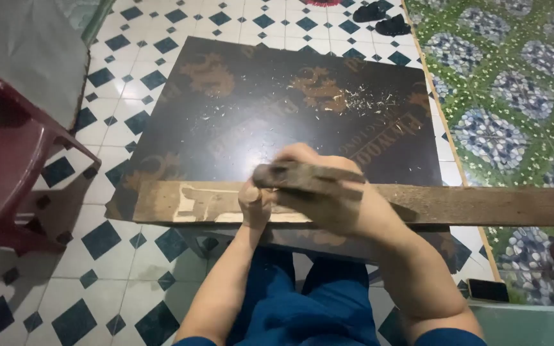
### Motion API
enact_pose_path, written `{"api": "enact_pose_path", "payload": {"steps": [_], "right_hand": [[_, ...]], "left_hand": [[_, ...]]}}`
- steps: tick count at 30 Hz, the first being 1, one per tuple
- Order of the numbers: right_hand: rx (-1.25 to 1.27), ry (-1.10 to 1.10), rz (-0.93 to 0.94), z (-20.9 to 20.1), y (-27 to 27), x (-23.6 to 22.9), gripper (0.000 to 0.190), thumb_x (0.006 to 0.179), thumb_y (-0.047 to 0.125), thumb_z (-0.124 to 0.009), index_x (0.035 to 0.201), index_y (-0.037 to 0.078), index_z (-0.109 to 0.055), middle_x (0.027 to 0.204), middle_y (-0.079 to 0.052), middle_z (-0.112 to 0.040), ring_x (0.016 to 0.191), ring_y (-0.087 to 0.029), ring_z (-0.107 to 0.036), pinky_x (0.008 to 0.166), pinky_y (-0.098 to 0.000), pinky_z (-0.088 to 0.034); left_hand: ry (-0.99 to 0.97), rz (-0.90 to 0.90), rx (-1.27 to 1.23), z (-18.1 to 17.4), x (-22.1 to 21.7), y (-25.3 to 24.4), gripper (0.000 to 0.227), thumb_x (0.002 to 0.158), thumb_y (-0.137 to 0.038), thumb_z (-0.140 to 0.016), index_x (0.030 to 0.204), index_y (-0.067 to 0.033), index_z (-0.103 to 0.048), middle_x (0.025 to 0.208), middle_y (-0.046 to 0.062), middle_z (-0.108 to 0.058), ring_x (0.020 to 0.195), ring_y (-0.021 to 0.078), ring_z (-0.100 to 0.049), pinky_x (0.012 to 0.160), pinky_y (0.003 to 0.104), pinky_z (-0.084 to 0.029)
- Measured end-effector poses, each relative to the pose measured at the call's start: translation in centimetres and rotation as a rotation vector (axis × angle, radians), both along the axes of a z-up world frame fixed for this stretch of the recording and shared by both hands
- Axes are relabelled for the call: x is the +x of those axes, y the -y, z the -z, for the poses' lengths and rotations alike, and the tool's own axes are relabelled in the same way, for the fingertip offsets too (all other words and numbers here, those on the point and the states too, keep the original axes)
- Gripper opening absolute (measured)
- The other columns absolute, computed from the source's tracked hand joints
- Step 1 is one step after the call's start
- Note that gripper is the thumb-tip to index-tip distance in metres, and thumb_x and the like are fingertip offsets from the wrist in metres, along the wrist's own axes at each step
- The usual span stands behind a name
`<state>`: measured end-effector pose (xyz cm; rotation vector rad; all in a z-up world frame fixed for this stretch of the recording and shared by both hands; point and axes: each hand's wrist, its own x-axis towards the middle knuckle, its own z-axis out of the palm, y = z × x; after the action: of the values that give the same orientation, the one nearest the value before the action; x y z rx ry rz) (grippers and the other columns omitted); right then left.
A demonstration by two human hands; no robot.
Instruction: The person uses a hammer and a chisel to carve a design into a wooden plank on the floor.
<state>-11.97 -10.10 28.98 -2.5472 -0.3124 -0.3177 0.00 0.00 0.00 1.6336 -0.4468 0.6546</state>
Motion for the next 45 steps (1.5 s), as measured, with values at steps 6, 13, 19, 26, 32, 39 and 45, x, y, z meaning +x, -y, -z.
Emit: {"api": "enact_pose_path", "payload": {"steps": [6,13,19,26,32,39,45], "right_hand": [[-0.470,0.179,-0.258,6.8,-1.5,3.8,0.017,0.083,0.018,-0.070,0.092,0.007,-0.063,0.074,-0.012,-0.072,0.063,-0.038,-0.072,0.047,-0.0465,-0.058],[0.011,0.018,0.014,2.6,-3.1,2.0,0.037,0.082,0.043,-0.073,0.111,0.025,-0.062,0.080,0.004,-0.077,0.077,-0.024,-0.076,0.059,-0.0351,-0.058],[-0.415,0.207,-0.188,5.4,-0.9,1.8,0.015,0.090,0.025,-0.071,0.099,0.013,-0.068,0.081,-0.004,-0.077,0.076,-0.028,-0.076,0.064,-0.0378,-0.059],[0.014,-0.613,0.429,10.6,4.5,-2.0,0.058,0.092,0.064,-0.051,0.124,0.019,-0.070,0.129,-0.005,-0.072,0.116,-0.035,-0.070,0.099,-0.0476,-0.053],[0.321,-0.806,0.725,17.2,7.6,-3.7,0.091,0.084,0.079,-0.056,0.146,0.012,-0.055,0.133,-0.019,-0.064,0.128,-0.032,-0.060,0.108,-0.0468,-0.041],[0.983,-0.356,0.800,26.4,11.7,-2.5,0.047,0.103,0.042,-0.060,0.099,-0.005,-0.065,0.061,-0.015,-0.061,0.048,-0.026,-0.064,0.055,-0.0383,-0.051],[0.933,-0.257,0.435,23.1,10.8,-1.1,0.043,0.102,0.028,-0.057,0.134,0.000,-0.052,0.055,-0.011,-0.058,0.042,-0.022,-0.062,0.042,-0.0294,-0.047]], "left_hand": [[0.069,0.015,0.018,3.1,2.1,1.0,0.033,0.086,-0.022,-0.082,0.072,-0.0119,-0.054,0.063,0.001,-0.062,0.056,0.0269,-0.059,0.050,0.033,-0.044],[0.136,0.027,0.025,7.8,3.7,1.1,0.031,0.086,-0.016,-0.079,0.070,-0.0167,-0.052,0.067,-0.007,-0.064,0.056,0.0217,-0.058,0.052,0.032,-0.042],[0.229,0.013,0.030,6.3,5.1,-1.1,0.033,0.085,-0.010,-0.077,0.069,-0.0216,-0.050,0.071,-0.015,-0.066,0.056,0.0165,-0.057,0.053,0.030,-0.041],[-0.671,0.381,-1.122,1.6,4.3,-4.2,0.048,0.102,-0.047,-0.056,0.064,-0.0216,-0.042,0.052,-0.006,-0.035,0.047,0.0114,-0.038,0.046,0.023,-0.032],[-0.363,0.525,-0.907,-2.4,4.2,-4.2,0.052,0.090,-0.067,-0.064,0.072,-0.0200,-0.049,0.054,-0.006,-0.036,0.047,0.0103,-0.039,0.047,0.022,-0.031],[-0.438,0.565,-0.721,-2.8,2.7,-3.3,0.047,0.103,-0.050,-0.056,0.068,-0.0225,-0.043,0.056,-0.008,-0.033,0.045,0.0067,-0.034,0.045,0.018,-0.030],[-0.359,0.563,-0.623,-0.9,3.0,-2.3,0.044,0.101,-0.047,-0.060,0.070,-0.0208,-0.044,0.059,-0.009,-0.035,0.047,0.0051,-0.034,0.046,0.019,-0.029]]}}
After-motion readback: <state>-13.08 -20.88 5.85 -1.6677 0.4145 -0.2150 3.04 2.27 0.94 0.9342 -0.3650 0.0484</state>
